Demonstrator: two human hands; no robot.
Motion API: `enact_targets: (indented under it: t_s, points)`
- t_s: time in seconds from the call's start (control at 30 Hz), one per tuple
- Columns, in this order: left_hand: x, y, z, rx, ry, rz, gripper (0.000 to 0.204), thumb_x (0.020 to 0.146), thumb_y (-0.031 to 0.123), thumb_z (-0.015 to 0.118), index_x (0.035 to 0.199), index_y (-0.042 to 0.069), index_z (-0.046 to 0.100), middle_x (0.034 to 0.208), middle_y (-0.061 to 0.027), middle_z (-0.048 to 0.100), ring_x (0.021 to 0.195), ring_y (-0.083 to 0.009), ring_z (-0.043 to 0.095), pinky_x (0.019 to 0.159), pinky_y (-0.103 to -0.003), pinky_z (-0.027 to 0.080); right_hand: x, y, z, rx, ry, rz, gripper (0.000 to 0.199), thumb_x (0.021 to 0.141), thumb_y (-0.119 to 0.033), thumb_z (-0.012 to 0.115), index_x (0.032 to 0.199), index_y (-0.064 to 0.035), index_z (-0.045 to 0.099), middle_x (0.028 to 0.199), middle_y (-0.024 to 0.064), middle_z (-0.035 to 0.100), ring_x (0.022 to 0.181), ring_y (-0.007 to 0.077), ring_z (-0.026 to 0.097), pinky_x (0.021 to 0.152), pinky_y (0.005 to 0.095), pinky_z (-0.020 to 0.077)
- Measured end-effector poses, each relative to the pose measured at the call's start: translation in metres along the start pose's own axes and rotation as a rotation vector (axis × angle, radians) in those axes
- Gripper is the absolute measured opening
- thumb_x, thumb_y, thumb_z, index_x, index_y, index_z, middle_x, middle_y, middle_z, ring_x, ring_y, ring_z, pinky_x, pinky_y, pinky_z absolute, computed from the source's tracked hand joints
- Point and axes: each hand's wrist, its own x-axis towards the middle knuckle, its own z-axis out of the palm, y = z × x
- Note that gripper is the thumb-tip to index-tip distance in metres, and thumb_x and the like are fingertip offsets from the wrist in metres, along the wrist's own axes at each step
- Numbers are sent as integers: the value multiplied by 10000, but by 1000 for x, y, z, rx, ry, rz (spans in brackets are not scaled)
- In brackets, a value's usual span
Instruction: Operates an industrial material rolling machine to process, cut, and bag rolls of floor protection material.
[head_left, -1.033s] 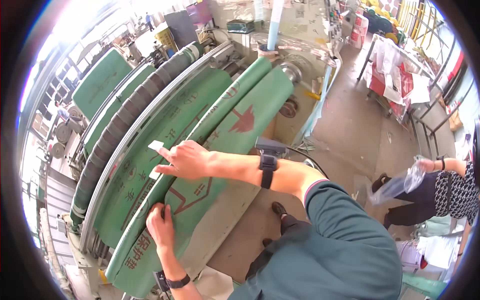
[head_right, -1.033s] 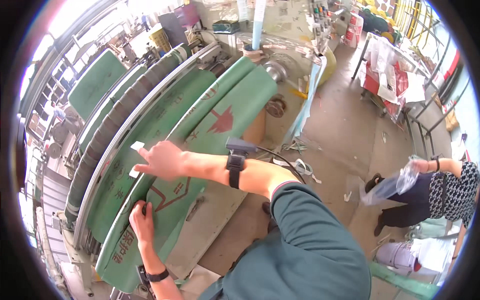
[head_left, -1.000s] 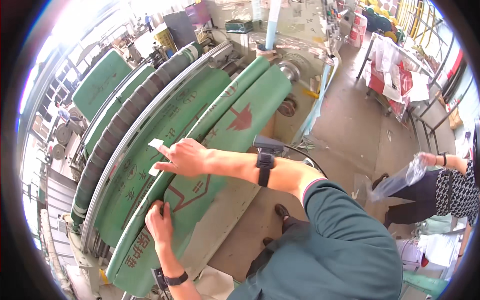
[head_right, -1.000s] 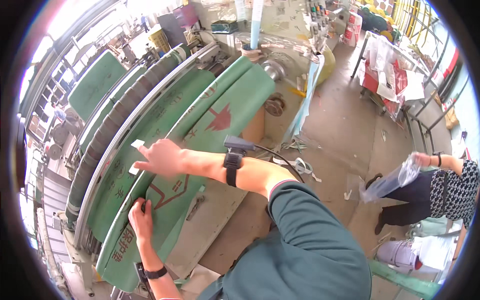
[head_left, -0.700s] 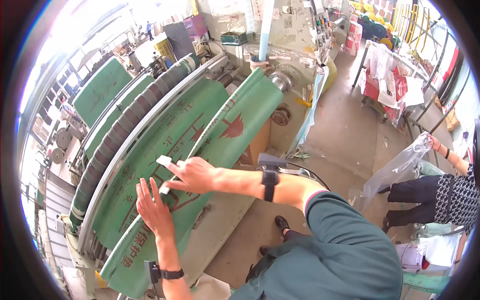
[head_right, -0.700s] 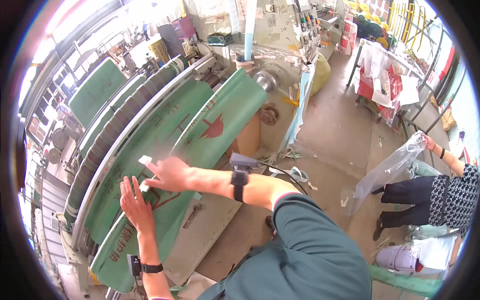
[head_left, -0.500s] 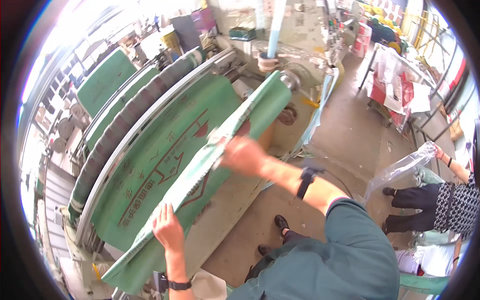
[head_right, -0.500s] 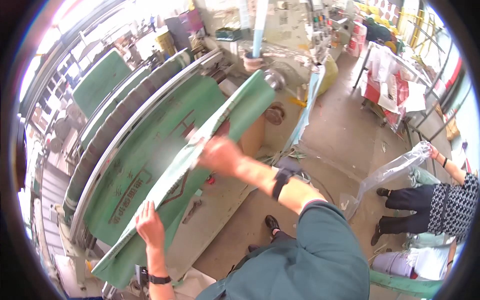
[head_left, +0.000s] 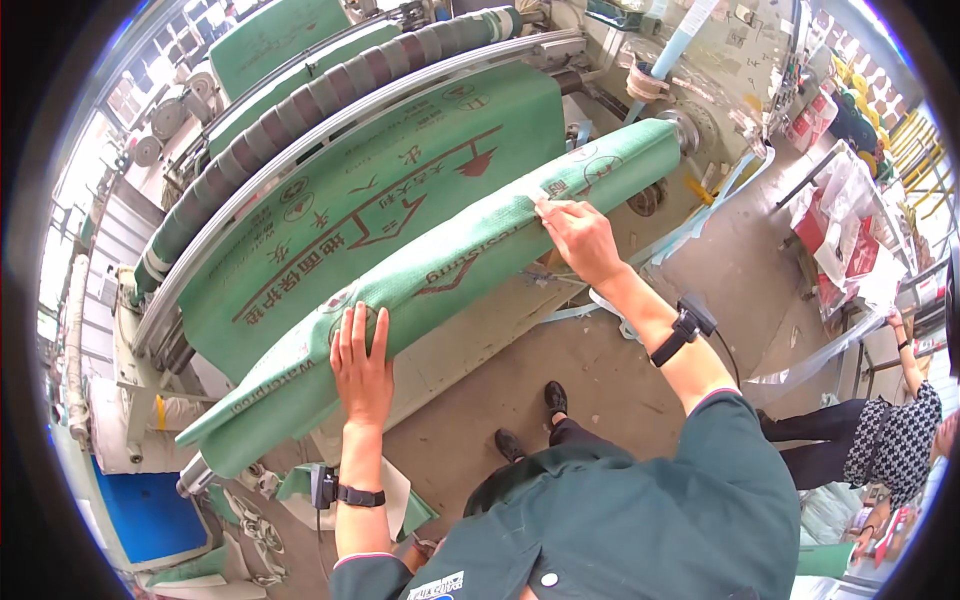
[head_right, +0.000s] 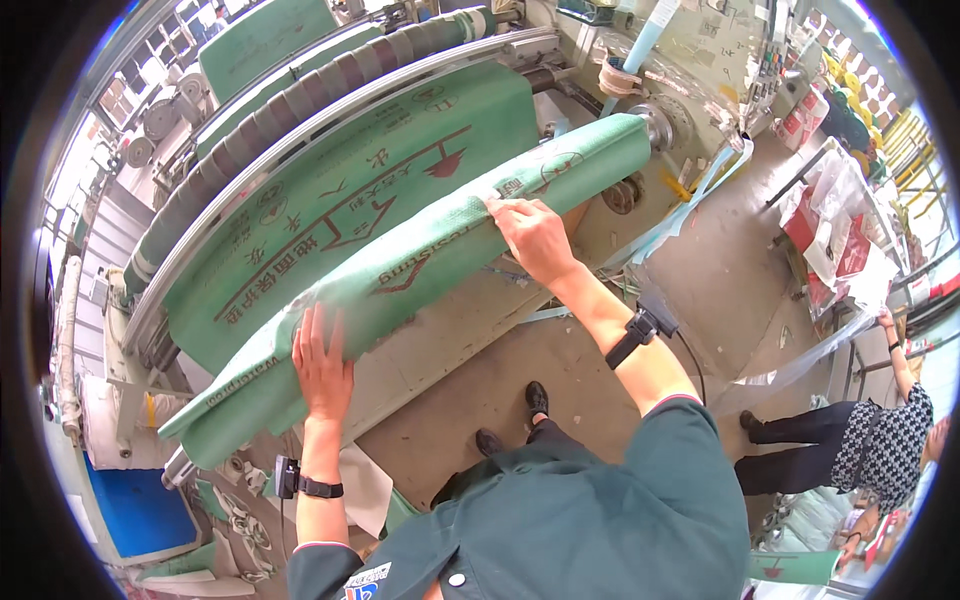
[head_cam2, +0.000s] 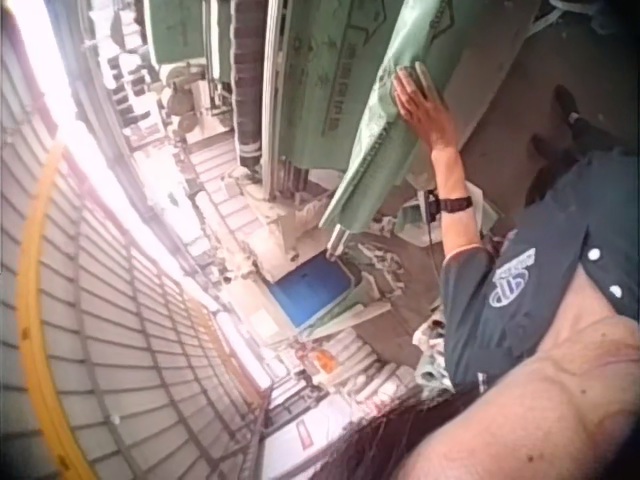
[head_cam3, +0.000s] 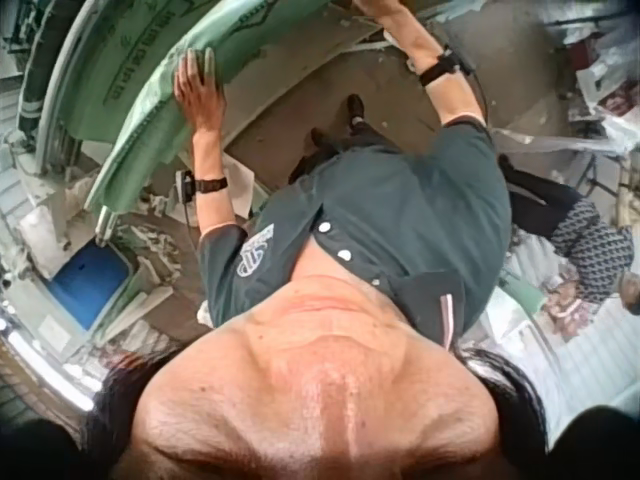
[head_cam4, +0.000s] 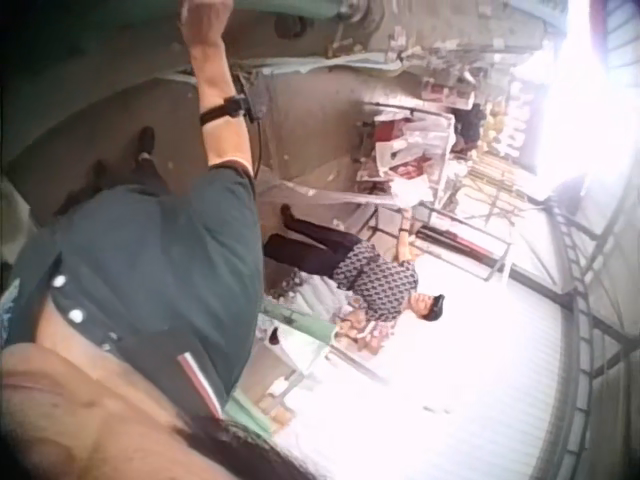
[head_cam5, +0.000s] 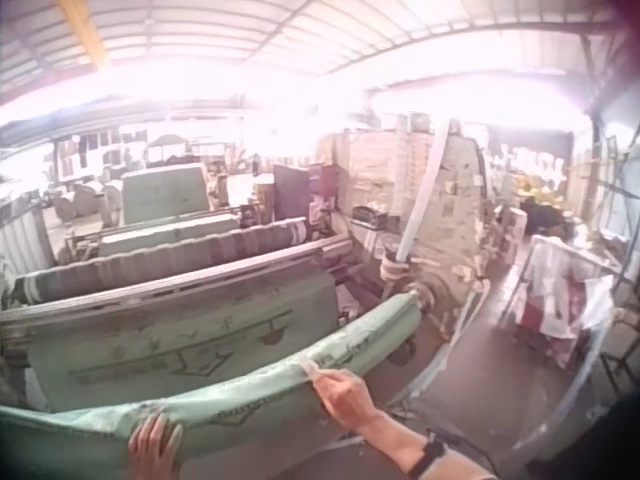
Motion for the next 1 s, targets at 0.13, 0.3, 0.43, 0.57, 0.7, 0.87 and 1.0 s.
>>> enact_targets:
  t_s: [0.13, 0.3, 0.43, 0.57, 0.7, 0.87, 1.0]
  points:
    - [-1, -6, -4, -69, 13, 17, 880, 640, 37, 763, 1422, 198, 393, 1469, -73, 356, 1367, -266, 320, 1122, -435, 265, -11, -45, -19, 0, -44, 64, 735, 760, -82, 662, 1423, -44, 346, 959, 127, 682, 894, 302, 646, 785, 365, 500]
    - [15, 4, 0, -312, 66, -8, 871, 657, 159, 784, 1423, 83, 377, 1365, -128, 444, 1257, -317, 416, 1044, -443, 314, -63, -133, -30, 1429, -452, 796, 915, 836, -109, 666, 1516, -85, 53, 890, 176, 676, 710, 218, 661, 620, 310, 512]
    - [72, 52, 9, -258, 91, 151, 892, 654, 275, 797, 1436, 167, 382, 1214, -87, 497, 1128, -275, 469, 967, -421, 348, -20, -151, 2, 2233, -51, 876, 748, 941, -151, 578, 1507, -86, 93, 983, 173, 657, 678, 167, 618, 601, 271, 497]
    - [86, 53, 23, -229, 54, 172, 843, 652, 349, 786, 1411, 246, 433, 1109, -42, 500, 1064, -225, 474, 929, -401, 360, -3, -154, -4, 2263, -130, 1066, 689, 992, -298, 475, 1515, -113, 66, 931, 156, 668, 645, 167, 621, 589, 262, 495]
    - [75, 43, 23, -130, 21, 143, 827, 641, 365, 805, 1384, 194, 482, 1103, -93, 519, 1067, -282, 464, 909, -430, 343, -38, -137, -28, 1310, -172, 1139, 731, 992, -520, 347, 1520, -146, 7, 784, 114, 673, 529, 152, 607, 518, 240, 469]
    - [77, 50, 27, -163, 130, 208, 758, 702, 408, 763, 1355, 134, 493, 1086, -84, 544, 1046, -272, 492, 926, -428, 361, -29, -109, -42, 2157, -341, 916, 703, 964, -631, 208, 1520, -209, 124, 705, 115, 616, 539, 158, 570, 508, 257, 451]
    - [84, 55, 30, -124, 96, 233, 571, 765, 447, 708, 1250, 165, 602, 1035, -56, 525, 1012, -267, 499, 894, -420, 388, -22, -135, 8, 2302, -307, 1005, 732, 960, -634, 252, 1524, -193, 102, 779, 109, 626, 572, 147, 565, 576, 258, 451]
